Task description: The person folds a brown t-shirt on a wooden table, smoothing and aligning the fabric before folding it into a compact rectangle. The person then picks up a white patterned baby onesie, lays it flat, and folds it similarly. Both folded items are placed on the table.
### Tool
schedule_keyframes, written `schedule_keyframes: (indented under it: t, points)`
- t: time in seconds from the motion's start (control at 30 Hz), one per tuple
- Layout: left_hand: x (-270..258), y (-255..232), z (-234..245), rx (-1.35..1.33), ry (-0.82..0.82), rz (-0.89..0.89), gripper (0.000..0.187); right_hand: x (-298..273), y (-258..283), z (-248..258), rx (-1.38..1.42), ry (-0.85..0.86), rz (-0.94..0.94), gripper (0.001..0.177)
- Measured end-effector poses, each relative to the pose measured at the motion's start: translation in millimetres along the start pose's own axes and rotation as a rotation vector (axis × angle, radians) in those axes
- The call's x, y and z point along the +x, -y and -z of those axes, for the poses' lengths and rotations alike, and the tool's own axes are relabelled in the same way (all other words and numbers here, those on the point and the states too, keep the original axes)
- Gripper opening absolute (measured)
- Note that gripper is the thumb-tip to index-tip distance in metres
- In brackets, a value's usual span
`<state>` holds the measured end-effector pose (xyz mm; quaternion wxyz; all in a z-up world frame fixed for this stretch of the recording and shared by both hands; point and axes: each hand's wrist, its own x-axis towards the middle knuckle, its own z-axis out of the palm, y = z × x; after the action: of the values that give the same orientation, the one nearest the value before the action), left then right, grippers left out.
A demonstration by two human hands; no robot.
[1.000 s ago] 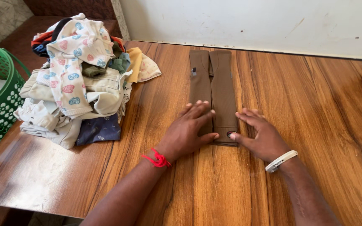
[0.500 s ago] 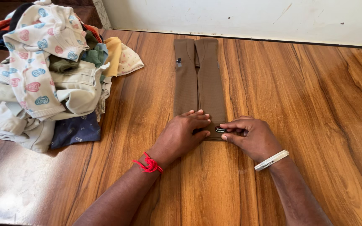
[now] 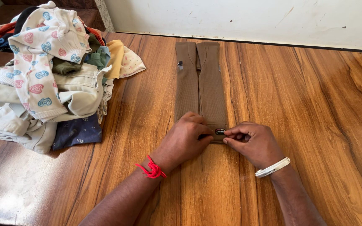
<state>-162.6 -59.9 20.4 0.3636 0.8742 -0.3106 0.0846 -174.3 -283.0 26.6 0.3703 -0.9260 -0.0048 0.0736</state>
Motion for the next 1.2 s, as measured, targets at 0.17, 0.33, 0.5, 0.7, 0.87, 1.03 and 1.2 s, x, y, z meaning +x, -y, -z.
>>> schedule_keyframes:
  t: [0.17,0.33,0.5,0.7,0.87,1.03,1.2]
  points:
    - [-1,-5,-7,0.027,-0.054,-0.011,0.02,0,-3,-5,-0.084,-0.08,0.237,0.012]
    - [-3,-7,-12,0.05,-0.061,-0.025,0.014,-2,-5,-7,-0.157,-0.106,0.327,0.008]
    - [-3,-6,-20,0.054,-0.075,0.011,0.013,-3,-4,-8,-0.078,-0.051,0.201,0.006]
    - [-4,-4,-27,0.075,-0.163,-0.005,0.009,0,3,-15,0.006,-0.168,0.249,0.014]
    - [-3,-3,-22,0.006,-0.086,0.176,0.019,0,10,-17,0.012,-0.067,0.089,0.022]
    - [-7,-4,-9,-0.013,-0.099,0.134,0.027,-3,17,-6,-0.038,-0.017,0.03,0.031]
    - [-1,-7,-6,0.003,-0.034,0.198,0.028,1,26,-8,-0.013,-0.045,-0.059,0.028]
